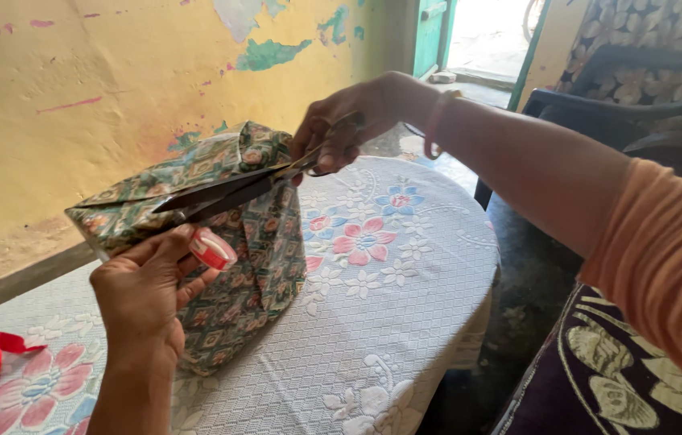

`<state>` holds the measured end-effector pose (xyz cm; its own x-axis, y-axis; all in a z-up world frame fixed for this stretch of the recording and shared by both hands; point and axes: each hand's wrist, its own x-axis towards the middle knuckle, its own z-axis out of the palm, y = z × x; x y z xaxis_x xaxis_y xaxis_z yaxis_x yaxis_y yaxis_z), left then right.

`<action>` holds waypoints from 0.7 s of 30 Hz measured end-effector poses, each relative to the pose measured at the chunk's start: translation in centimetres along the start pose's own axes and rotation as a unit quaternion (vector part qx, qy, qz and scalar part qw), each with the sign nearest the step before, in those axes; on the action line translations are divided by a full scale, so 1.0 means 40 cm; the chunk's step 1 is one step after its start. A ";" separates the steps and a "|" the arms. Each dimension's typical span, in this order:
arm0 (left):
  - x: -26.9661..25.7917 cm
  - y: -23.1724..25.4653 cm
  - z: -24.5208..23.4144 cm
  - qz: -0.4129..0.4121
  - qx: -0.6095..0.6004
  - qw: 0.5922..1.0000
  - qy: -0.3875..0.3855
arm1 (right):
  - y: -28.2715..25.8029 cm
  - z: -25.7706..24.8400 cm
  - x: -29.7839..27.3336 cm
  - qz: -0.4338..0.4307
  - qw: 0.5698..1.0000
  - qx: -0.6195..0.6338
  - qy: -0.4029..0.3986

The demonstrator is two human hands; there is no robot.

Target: The person wraps a rectangular box with patterned paper on a table. They fold the paper edges, apply clear tape to secure the folds, and use scissors to cut tape as needed. The wrapped box remains on the table at the end.

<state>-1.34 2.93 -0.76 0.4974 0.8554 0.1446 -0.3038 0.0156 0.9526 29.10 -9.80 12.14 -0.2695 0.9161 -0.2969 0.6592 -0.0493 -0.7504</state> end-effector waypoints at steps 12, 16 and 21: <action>0.013 -0.007 -0.040 -0.006 0.022 1.000 -0.003 | -0.049 0.003 0.047 0.003 0.998 0.029 -0.052; 0.008 -0.006 -0.038 -0.005 0.016 1.000 -0.009 | -0.063 0.016 0.048 0.027 0.999 0.014 -0.024; -0.002 0.001 -0.027 0.003 0.003 1.000 -0.021 | -0.079 0.047 0.039 0.041 0.999 0.021 -0.019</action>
<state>-2.27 3.43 -1.01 0.5291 0.8330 0.1616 -0.3026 0.0073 0.9531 25.27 -8.96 12.94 -0.2429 0.8928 -0.3793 0.6507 -0.1401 -0.7463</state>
